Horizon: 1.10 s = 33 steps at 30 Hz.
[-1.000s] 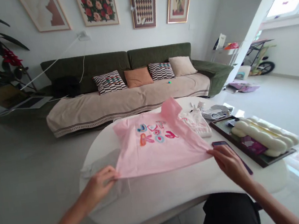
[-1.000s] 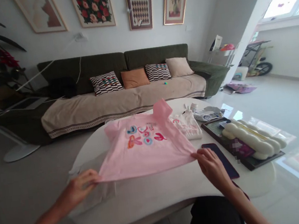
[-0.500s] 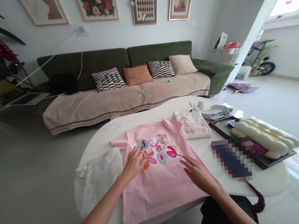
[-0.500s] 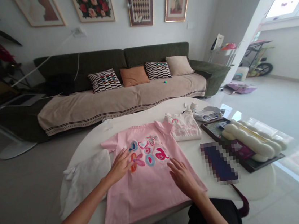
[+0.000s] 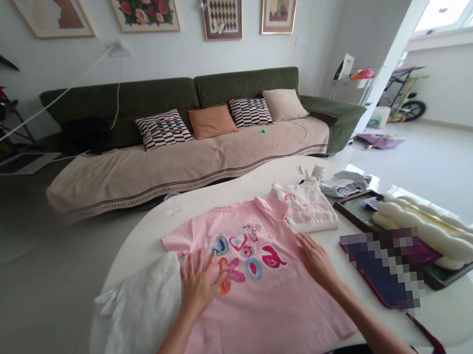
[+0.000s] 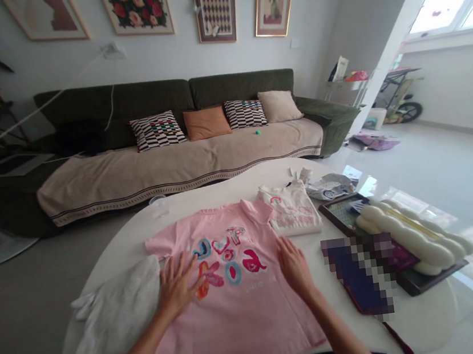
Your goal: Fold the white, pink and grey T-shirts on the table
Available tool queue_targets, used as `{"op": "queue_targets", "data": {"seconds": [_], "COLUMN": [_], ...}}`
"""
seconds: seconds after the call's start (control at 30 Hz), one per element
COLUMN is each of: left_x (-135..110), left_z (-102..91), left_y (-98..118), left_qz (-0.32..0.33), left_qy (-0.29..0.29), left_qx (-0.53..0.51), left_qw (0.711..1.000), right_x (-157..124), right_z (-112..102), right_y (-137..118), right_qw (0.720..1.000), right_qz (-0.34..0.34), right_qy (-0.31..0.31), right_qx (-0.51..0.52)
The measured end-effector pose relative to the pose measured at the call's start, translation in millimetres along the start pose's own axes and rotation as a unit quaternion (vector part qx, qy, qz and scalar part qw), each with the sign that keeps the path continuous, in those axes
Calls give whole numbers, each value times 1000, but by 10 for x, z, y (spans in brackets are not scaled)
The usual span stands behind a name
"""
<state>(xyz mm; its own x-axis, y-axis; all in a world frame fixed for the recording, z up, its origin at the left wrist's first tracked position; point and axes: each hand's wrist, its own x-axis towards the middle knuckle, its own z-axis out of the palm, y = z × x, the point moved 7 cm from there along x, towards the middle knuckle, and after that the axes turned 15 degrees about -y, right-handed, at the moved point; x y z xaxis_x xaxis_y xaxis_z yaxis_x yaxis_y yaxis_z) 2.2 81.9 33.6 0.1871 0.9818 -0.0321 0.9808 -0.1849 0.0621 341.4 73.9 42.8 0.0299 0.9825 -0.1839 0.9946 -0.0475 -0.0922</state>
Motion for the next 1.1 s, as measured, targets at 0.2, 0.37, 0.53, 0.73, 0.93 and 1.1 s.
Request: {"op": "queue_targets", "data": {"seconds": [0.2,0.37,0.53,0.73,0.93,1.1], "left_x": [20,6,-14,-17,-3,0], "left_z": [24,15,-10,26,63,26], "left_y": [-35,-30,-20,-33,-50,-39], "left_qz": [17,20,12,11,9,2], "left_qy": [25,40,36,39,49,27], "left_qx": [9,16,12,13,11,-7], "left_qw": [1000,999,999,999,999,1000], "right_x": [897,941,977,1180,1583,1726], "right_z": [-332,-250,-382,-327,-462,-625], "right_y": [379,557,397,-582,-498,-123], "right_qw": [998,997,996,986,999,995], "right_qz": [58,65,67,-144,-29,92], "right_qy": [16,6,24,-18,-4,25], "right_qx": [-12,-30,-50,-83,-37,2]}}
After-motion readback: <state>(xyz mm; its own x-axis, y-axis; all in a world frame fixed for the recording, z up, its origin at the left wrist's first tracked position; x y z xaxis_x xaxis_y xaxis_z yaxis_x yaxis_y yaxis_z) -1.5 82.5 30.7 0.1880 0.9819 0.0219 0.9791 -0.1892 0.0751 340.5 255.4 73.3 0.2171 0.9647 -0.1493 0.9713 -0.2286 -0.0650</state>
